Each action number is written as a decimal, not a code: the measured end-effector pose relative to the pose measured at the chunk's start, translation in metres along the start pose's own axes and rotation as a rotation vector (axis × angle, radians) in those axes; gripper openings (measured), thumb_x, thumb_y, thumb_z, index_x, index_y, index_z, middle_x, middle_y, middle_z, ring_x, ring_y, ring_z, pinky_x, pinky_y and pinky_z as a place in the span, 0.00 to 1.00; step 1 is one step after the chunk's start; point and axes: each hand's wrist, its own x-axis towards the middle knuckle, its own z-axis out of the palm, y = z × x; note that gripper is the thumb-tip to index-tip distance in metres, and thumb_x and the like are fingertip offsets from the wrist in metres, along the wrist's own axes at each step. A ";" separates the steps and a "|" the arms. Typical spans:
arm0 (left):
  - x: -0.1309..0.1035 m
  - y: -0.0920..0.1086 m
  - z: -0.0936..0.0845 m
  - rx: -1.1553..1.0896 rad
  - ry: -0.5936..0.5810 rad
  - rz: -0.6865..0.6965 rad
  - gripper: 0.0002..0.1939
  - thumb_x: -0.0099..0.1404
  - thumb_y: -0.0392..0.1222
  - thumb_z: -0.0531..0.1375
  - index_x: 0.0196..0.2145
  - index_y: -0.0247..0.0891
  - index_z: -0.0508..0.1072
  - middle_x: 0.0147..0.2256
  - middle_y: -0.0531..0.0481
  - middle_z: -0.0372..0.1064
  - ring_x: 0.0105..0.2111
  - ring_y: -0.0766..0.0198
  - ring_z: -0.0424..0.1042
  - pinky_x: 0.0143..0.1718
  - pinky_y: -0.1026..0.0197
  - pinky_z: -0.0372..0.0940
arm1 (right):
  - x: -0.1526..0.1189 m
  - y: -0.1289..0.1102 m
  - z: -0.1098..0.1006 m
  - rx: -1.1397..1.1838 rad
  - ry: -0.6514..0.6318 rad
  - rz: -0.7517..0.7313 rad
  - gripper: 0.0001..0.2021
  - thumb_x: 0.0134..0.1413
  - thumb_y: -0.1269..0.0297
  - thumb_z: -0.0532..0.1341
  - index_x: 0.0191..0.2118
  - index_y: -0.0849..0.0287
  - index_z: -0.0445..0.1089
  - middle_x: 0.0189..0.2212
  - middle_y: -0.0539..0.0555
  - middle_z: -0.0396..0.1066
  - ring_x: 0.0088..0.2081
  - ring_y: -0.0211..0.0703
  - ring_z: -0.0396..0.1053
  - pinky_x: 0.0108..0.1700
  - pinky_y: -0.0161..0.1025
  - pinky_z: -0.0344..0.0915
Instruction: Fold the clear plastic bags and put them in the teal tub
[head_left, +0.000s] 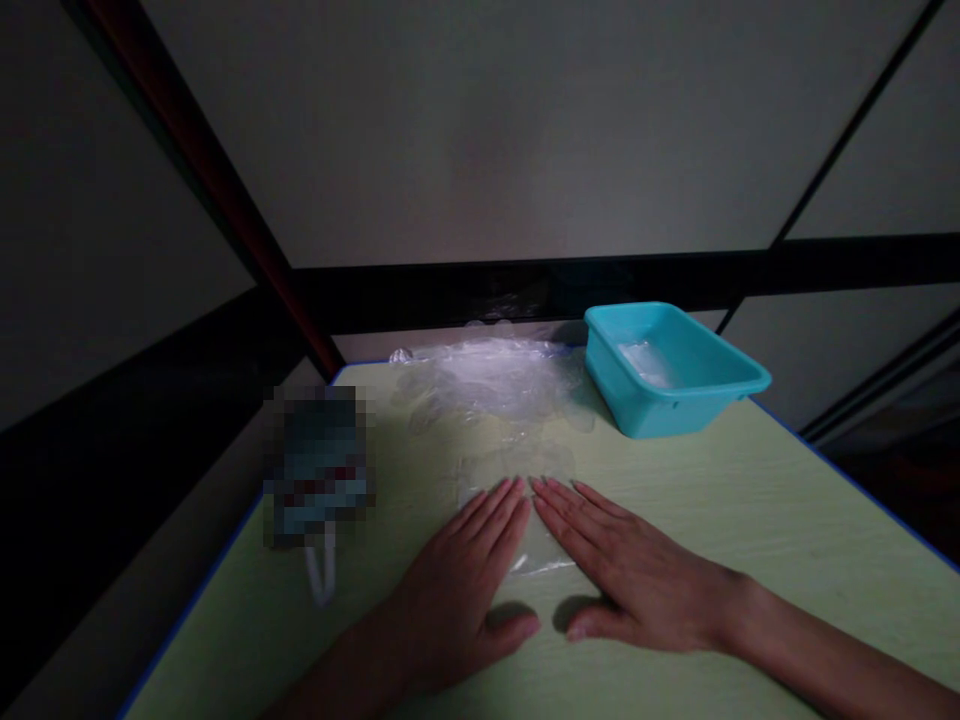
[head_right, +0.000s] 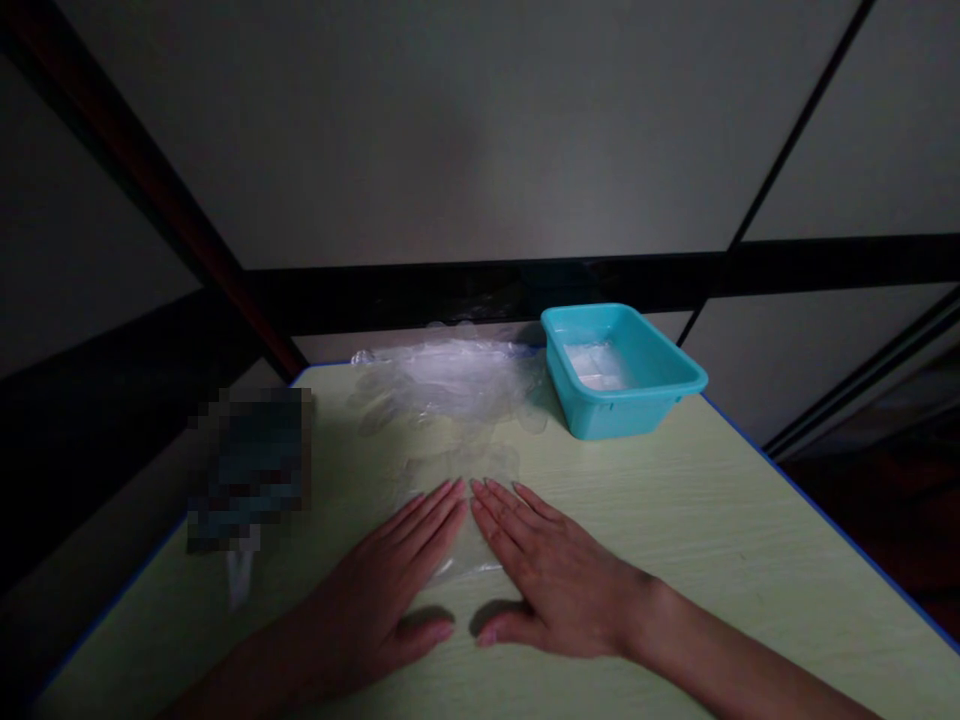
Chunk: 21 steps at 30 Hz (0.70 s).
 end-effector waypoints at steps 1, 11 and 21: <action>0.000 0.000 0.000 0.002 -0.004 0.005 0.42 0.57 0.47 0.59 0.62 0.38 0.40 0.62 0.44 0.31 0.61 0.51 0.35 0.59 0.51 0.34 | 0.000 0.000 0.000 -0.003 0.002 -0.003 0.41 0.54 0.43 0.49 0.62 0.68 0.34 0.61 0.66 0.30 0.62 0.53 0.31 0.61 0.52 0.36; -0.001 0.001 -0.001 0.036 -0.026 -0.011 0.41 0.56 0.46 0.59 0.61 0.42 0.41 0.63 0.46 0.29 0.61 0.51 0.34 0.59 0.49 0.35 | 0.000 0.001 0.002 -0.039 -0.026 0.012 0.39 0.56 0.44 0.47 0.62 0.70 0.36 0.61 0.66 0.29 0.62 0.51 0.29 0.61 0.50 0.35; -0.010 0.001 -0.004 0.042 0.092 0.087 0.45 0.57 0.44 0.58 0.62 0.40 0.33 0.63 0.48 0.31 0.61 0.53 0.39 0.59 0.53 0.38 | -0.007 0.011 -0.016 -0.018 -0.028 -0.038 0.39 0.56 0.47 0.49 0.63 0.68 0.33 0.62 0.62 0.31 0.62 0.50 0.31 0.62 0.49 0.33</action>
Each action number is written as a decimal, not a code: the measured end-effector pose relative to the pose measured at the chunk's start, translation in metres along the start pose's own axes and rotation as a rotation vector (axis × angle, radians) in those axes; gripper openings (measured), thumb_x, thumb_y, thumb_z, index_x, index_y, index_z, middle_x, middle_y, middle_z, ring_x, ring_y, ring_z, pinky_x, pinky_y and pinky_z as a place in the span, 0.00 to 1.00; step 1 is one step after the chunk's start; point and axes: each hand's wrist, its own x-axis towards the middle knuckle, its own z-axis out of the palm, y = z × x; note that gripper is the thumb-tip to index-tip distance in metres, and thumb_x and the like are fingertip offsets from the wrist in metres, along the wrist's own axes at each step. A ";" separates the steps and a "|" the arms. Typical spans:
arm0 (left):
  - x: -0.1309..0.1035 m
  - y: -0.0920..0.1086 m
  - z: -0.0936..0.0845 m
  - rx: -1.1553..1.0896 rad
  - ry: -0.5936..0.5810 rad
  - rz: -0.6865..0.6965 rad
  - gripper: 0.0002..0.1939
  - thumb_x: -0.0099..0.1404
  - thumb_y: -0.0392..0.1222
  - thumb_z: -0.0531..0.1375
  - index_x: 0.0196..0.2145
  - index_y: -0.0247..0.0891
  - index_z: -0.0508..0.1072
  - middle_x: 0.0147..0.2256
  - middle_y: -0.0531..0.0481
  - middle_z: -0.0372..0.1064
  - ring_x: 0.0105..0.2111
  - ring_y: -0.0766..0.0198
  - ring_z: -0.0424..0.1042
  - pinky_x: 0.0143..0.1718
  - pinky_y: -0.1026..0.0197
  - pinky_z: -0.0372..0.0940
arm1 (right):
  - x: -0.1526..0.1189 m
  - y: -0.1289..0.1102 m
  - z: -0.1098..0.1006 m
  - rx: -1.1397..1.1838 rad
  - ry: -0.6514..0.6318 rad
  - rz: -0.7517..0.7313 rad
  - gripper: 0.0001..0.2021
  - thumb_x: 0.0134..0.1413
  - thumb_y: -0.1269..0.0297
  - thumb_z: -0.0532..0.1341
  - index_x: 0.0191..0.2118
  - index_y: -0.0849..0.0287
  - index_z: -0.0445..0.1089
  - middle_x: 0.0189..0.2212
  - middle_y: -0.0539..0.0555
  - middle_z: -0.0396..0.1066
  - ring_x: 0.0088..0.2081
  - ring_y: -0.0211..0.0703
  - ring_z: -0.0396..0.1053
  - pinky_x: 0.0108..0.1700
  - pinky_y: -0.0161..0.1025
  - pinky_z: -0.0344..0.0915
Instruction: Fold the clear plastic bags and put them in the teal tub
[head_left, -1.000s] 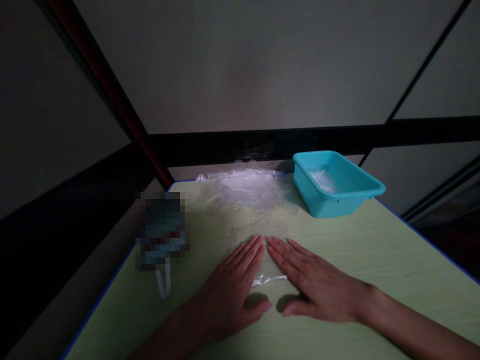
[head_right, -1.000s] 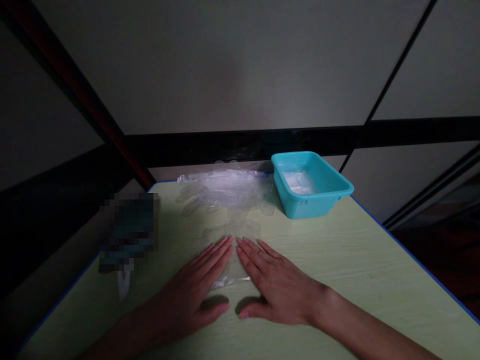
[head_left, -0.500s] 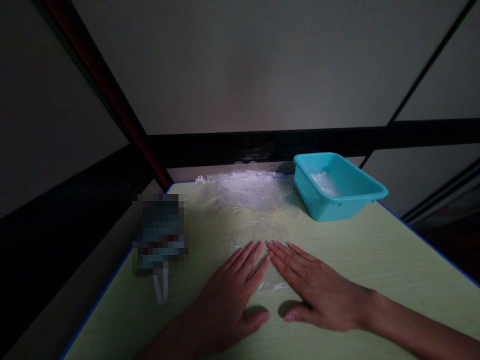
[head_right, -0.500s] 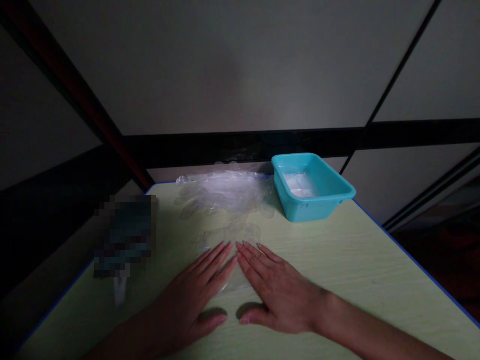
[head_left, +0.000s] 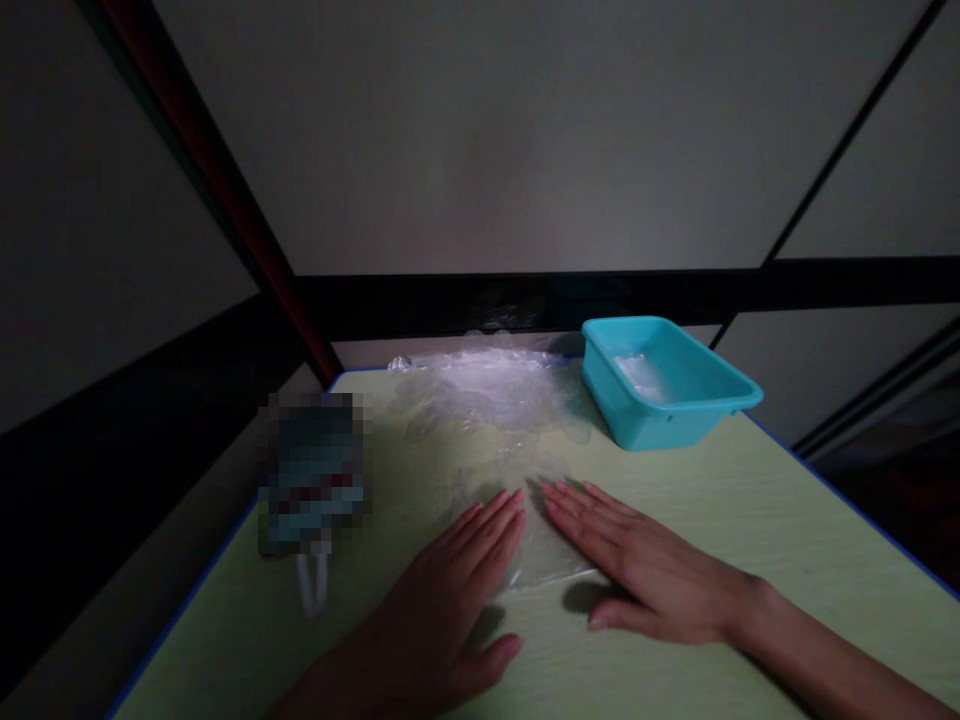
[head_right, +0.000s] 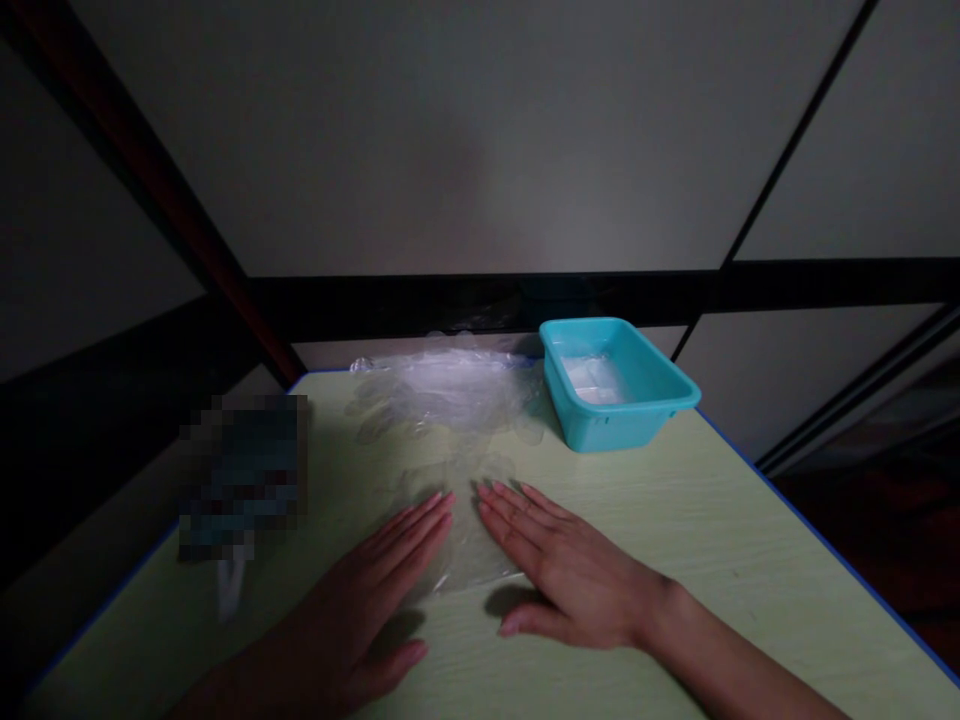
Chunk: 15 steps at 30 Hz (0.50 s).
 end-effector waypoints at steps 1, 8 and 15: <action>0.000 0.002 -0.001 -0.003 -0.018 0.032 0.43 0.58 0.46 0.57 0.62 0.40 0.34 0.63 0.48 0.31 0.60 0.52 0.39 0.59 0.53 0.39 | 0.000 0.000 0.000 -0.010 0.003 -0.003 0.40 0.56 0.46 0.49 0.62 0.69 0.32 0.62 0.63 0.30 0.62 0.50 0.31 0.62 0.48 0.33; 0.008 0.017 -0.003 0.038 -0.201 0.029 0.37 0.61 0.56 0.51 0.61 0.33 0.44 0.62 0.43 0.35 0.60 0.54 0.40 0.58 0.52 0.43 | -0.002 -0.001 0.009 -0.053 -0.003 -0.011 0.41 0.54 0.43 0.48 0.62 0.70 0.33 0.62 0.64 0.28 0.62 0.52 0.31 0.61 0.49 0.33; 0.007 0.018 -0.005 0.080 -0.160 0.048 0.38 0.59 0.54 0.55 0.60 0.32 0.48 0.61 0.41 0.40 0.60 0.54 0.43 0.57 0.52 0.47 | -0.004 0.000 0.007 -0.044 -0.033 0.000 0.39 0.56 0.45 0.48 0.63 0.69 0.33 0.62 0.65 0.30 0.62 0.52 0.32 0.61 0.51 0.36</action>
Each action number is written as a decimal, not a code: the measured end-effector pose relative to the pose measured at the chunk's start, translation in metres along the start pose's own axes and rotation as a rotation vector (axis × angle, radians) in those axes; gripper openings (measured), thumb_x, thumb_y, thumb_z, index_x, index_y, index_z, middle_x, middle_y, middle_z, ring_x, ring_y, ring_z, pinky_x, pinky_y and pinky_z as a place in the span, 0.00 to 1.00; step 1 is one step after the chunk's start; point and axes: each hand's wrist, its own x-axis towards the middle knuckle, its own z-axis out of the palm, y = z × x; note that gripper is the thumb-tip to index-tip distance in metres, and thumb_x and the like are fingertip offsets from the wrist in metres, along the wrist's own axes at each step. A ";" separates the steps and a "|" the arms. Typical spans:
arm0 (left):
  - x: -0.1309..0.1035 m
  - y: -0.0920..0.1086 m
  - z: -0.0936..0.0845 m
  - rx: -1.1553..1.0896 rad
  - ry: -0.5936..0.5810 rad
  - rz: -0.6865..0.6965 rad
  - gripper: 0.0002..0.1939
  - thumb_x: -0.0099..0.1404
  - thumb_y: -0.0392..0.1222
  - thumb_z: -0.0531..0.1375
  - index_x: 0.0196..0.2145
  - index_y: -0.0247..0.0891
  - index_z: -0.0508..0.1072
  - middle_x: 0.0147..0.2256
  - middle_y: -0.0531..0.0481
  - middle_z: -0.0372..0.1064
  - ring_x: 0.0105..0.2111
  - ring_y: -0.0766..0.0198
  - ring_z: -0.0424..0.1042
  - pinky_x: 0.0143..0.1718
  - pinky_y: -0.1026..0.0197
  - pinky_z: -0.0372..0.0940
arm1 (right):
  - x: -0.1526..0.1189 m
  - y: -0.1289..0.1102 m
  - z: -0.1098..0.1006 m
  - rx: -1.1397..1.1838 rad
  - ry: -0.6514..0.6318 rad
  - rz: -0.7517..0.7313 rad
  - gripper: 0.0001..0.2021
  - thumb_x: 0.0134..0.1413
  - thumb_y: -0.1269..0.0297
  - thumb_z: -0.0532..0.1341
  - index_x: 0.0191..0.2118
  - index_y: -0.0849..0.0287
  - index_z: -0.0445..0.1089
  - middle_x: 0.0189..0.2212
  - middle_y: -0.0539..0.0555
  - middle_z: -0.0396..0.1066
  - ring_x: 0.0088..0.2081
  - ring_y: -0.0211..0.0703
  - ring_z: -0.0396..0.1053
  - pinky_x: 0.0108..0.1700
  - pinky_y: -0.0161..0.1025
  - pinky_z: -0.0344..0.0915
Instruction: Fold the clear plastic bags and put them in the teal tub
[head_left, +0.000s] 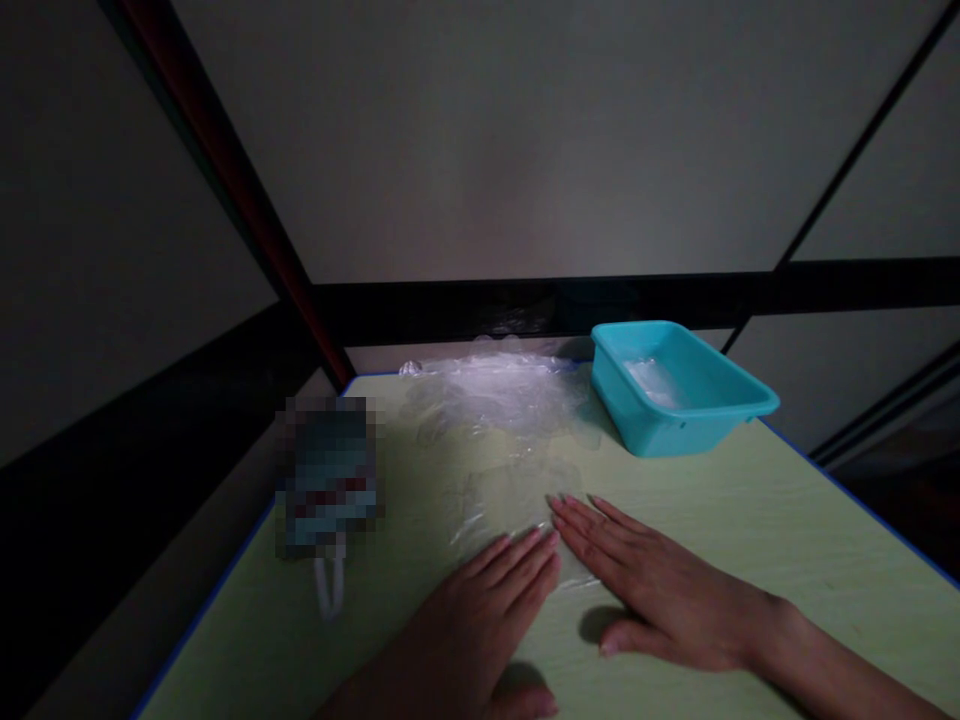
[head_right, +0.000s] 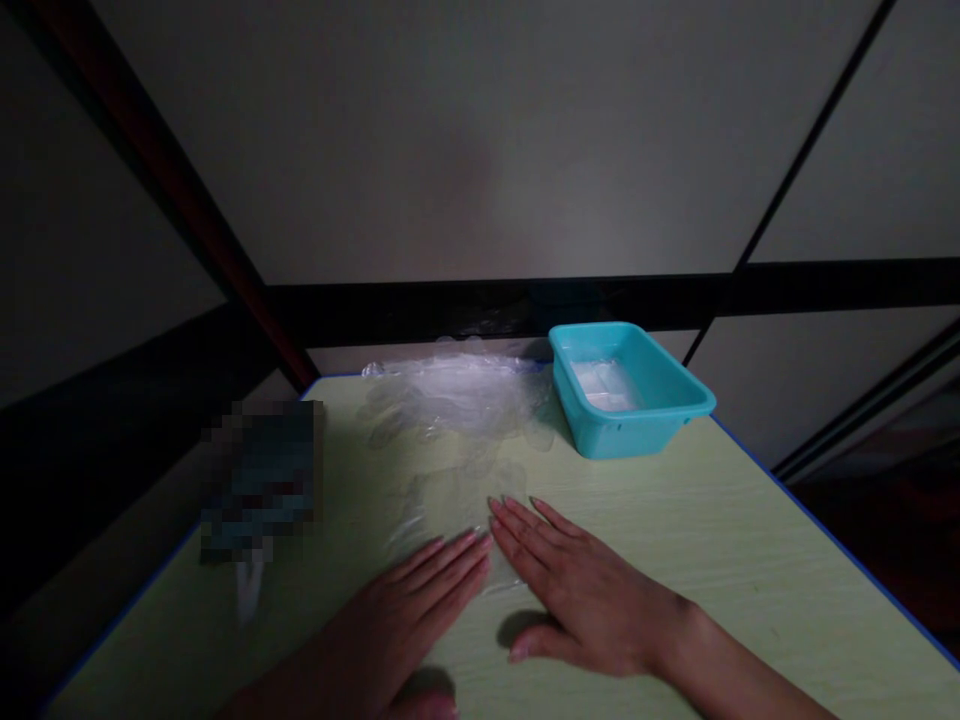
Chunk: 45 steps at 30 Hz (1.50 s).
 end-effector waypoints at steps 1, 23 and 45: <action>-0.001 -0.001 0.001 0.007 0.020 -0.004 0.38 0.58 0.52 0.57 0.60 0.31 0.47 0.61 0.41 0.41 0.60 0.54 0.44 0.57 0.53 0.49 | 0.000 0.000 -0.002 -0.005 -0.001 -0.008 0.38 0.56 0.46 0.48 0.63 0.68 0.34 0.62 0.64 0.31 0.62 0.52 0.33 0.61 0.52 0.37; 0.002 0.001 0.013 0.121 0.507 -0.026 0.13 0.59 0.32 0.50 0.41 0.32 0.68 0.34 0.44 0.71 0.33 0.58 0.70 0.36 0.56 0.68 | -0.006 -0.002 -0.006 -0.298 0.190 -0.107 0.12 0.61 0.72 0.48 0.30 0.61 0.66 0.28 0.52 0.66 0.31 0.41 0.61 0.33 0.40 0.54; 0.001 0.001 0.010 0.025 0.456 -0.051 0.11 0.56 0.31 0.52 0.38 0.35 0.68 0.35 0.46 0.70 0.36 0.58 0.69 0.39 0.56 0.67 | -0.002 -0.004 -0.004 -0.262 0.318 -0.092 0.15 0.61 0.72 0.45 0.28 0.62 0.65 0.26 0.54 0.67 0.28 0.40 0.62 0.33 0.40 0.55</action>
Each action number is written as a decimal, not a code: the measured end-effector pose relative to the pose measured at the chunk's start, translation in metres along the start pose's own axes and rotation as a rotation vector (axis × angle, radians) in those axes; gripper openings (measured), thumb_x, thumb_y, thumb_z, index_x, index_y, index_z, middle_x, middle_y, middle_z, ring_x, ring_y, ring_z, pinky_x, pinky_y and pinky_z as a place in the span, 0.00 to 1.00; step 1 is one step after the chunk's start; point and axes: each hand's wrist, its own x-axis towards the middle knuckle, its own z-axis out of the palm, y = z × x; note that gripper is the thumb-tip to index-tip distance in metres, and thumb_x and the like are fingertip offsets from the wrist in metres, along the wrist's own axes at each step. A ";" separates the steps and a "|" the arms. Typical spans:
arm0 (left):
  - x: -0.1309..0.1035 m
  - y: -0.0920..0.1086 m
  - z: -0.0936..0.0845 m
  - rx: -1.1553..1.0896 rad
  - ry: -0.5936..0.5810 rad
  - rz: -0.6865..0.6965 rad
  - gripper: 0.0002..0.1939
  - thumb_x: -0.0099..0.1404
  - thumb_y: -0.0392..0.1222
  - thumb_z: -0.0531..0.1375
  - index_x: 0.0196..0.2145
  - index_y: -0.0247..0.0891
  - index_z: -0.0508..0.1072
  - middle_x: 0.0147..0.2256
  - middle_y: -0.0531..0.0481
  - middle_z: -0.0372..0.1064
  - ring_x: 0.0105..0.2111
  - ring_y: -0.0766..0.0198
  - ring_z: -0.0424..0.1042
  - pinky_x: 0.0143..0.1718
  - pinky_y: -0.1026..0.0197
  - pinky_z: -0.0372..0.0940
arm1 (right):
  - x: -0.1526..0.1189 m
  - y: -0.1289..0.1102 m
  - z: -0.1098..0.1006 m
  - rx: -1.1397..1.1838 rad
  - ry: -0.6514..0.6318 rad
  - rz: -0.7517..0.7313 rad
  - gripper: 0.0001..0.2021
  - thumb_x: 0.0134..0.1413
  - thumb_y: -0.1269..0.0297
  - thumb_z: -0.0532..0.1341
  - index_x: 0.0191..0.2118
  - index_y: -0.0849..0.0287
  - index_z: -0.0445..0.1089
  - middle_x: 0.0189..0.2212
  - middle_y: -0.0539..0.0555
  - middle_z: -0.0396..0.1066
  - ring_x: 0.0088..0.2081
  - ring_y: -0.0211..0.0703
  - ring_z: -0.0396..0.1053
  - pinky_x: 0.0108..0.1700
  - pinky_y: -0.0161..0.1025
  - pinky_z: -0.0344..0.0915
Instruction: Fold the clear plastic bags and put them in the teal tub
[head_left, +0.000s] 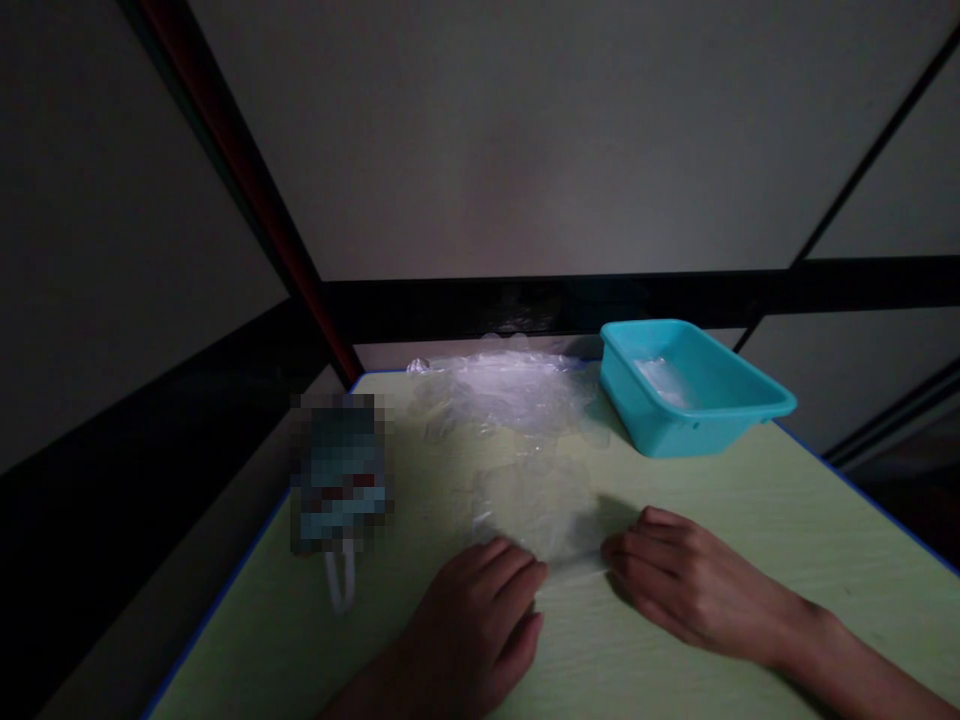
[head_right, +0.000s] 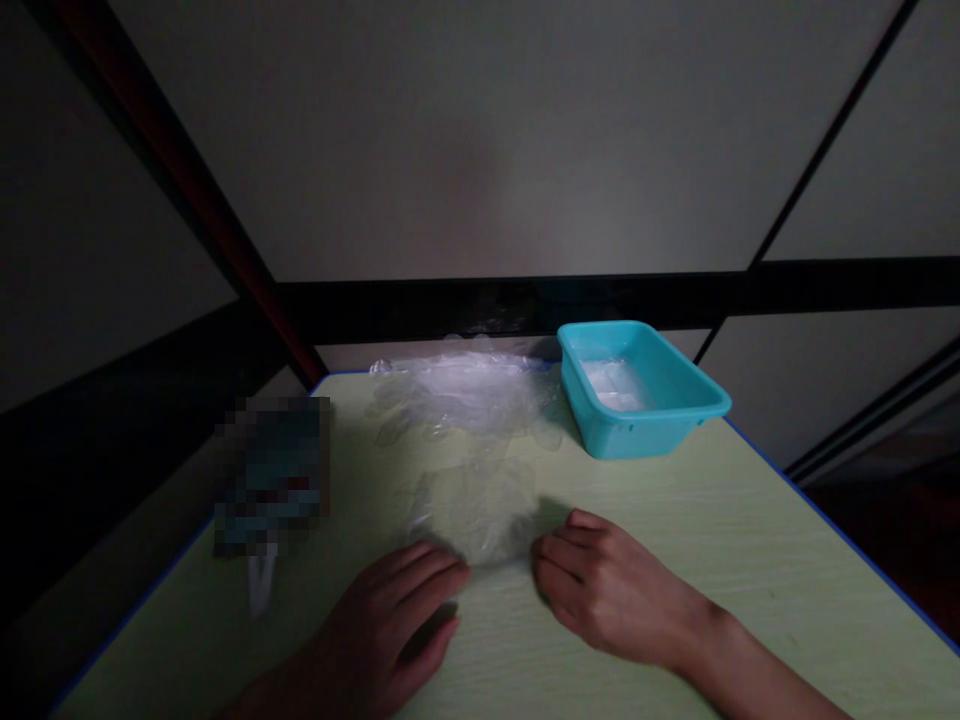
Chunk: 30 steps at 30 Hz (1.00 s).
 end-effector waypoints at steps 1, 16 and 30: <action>0.000 0.000 0.000 0.002 0.001 -0.001 0.11 0.56 0.31 0.52 0.38 0.35 0.68 0.35 0.46 0.70 0.36 0.58 0.68 0.39 0.56 0.67 | 0.000 0.001 0.000 0.024 0.014 0.007 0.15 0.61 0.72 0.44 0.30 0.62 0.65 0.27 0.55 0.68 0.28 0.40 0.63 0.33 0.40 0.56; 0.000 -0.007 0.005 -0.028 0.038 -0.087 0.11 0.57 0.29 0.52 0.36 0.36 0.70 0.33 0.48 0.69 0.34 0.60 0.68 0.38 0.57 0.65 | 0.003 0.007 -0.006 0.456 0.098 0.241 0.07 0.60 0.69 0.49 0.36 0.60 0.63 0.36 0.57 0.68 0.39 0.42 0.66 0.42 0.41 0.63; 0.004 -0.009 -0.003 -0.915 0.079 -0.697 0.13 0.57 0.48 0.56 0.23 0.36 0.64 0.18 0.57 0.59 0.18 0.70 0.63 0.17 0.71 0.58 | 0.004 0.003 0.001 1.281 0.234 0.659 0.14 0.57 0.54 0.53 0.28 0.58 0.56 0.17 0.45 0.60 0.18 0.33 0.61 0.20 0.29 0.55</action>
